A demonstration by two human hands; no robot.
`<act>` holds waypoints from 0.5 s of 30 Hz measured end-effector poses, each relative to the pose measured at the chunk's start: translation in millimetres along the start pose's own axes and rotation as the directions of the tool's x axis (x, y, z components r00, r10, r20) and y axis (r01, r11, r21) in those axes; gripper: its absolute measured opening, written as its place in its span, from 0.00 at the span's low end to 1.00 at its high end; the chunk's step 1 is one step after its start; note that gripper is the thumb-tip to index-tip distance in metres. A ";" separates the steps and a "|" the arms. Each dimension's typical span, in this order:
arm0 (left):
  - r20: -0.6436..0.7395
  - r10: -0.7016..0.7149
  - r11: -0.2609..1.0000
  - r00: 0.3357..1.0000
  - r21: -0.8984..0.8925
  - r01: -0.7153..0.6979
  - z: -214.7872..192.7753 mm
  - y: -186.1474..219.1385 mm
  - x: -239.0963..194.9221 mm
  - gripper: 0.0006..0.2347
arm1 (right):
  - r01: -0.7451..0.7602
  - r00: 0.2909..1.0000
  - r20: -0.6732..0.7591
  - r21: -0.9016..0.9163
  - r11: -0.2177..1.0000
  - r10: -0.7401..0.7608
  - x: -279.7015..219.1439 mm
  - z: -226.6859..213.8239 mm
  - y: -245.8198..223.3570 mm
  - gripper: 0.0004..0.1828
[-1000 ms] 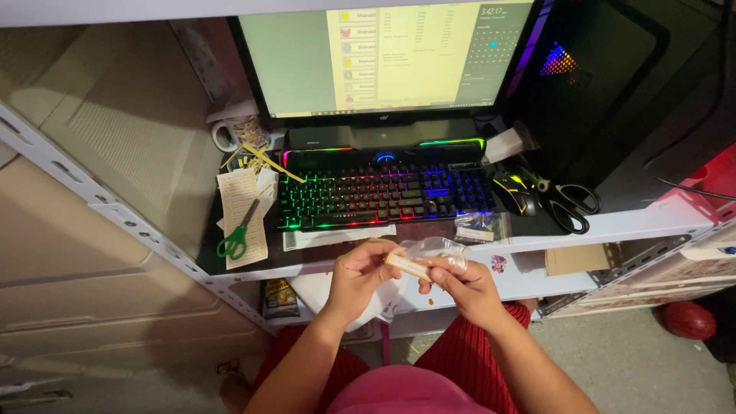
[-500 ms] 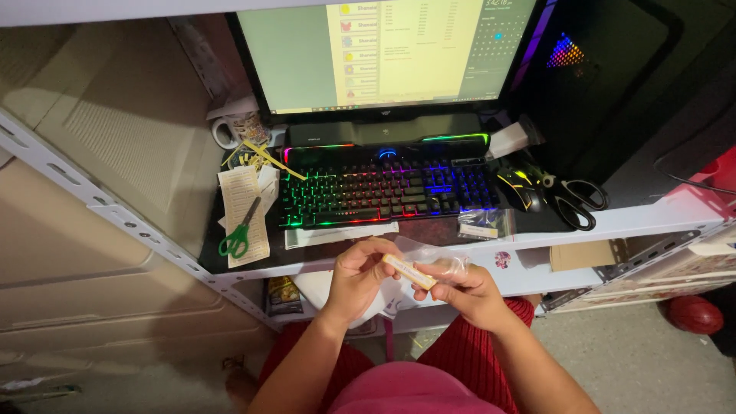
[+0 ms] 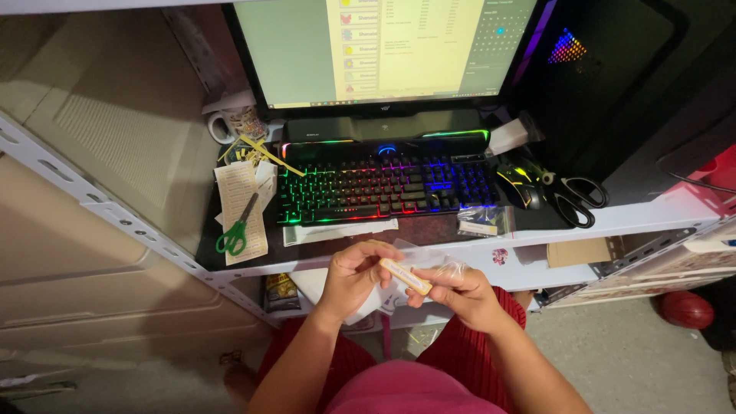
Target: The person organizes small items into a plastic bag and then uses scissors to cut a sheet of printed labels into individual strips at a workstation.
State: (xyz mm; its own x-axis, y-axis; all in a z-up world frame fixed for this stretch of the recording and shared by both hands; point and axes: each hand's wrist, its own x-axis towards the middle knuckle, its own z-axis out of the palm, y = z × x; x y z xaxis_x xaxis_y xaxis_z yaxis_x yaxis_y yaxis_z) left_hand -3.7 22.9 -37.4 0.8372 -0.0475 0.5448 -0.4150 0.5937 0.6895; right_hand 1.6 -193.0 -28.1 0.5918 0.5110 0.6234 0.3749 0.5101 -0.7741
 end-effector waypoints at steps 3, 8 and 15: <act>-0.001 -0.018 1.000 1.000 -0.018 0.018 -8.2 -8.2 -2.1 0.09 | -0.017 1.000 -0.012 0.040 0.999 0.017 -1.3 3.6 -0.3 0.20; 0.003 -0.034 0.999 0.999 0.007 0.034 -9.1 -2.4 -1.9 0.09 | -0.019 0.999 -0.035 0.075 0.997 0.021 -2.9 0.8 14.5 0.21; 0.067 -0.071 0.990 0.995 0.123 0.063 -11.8 23.4 3.6 0.10 | -0.034 0.999 -0.018 0.111 0.993 0.036 11.6 7.9 15.9 0.20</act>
State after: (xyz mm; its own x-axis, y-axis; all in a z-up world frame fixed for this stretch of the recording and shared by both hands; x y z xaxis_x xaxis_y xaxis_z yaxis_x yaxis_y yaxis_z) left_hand -6.2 46.1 -24.9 0.8391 -0.1432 0.5248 -0.4022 0.4863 0.7757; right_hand 8.8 -173.5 -32.3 0.6178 0.5166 0.5928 0.2728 0.5663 -0.7778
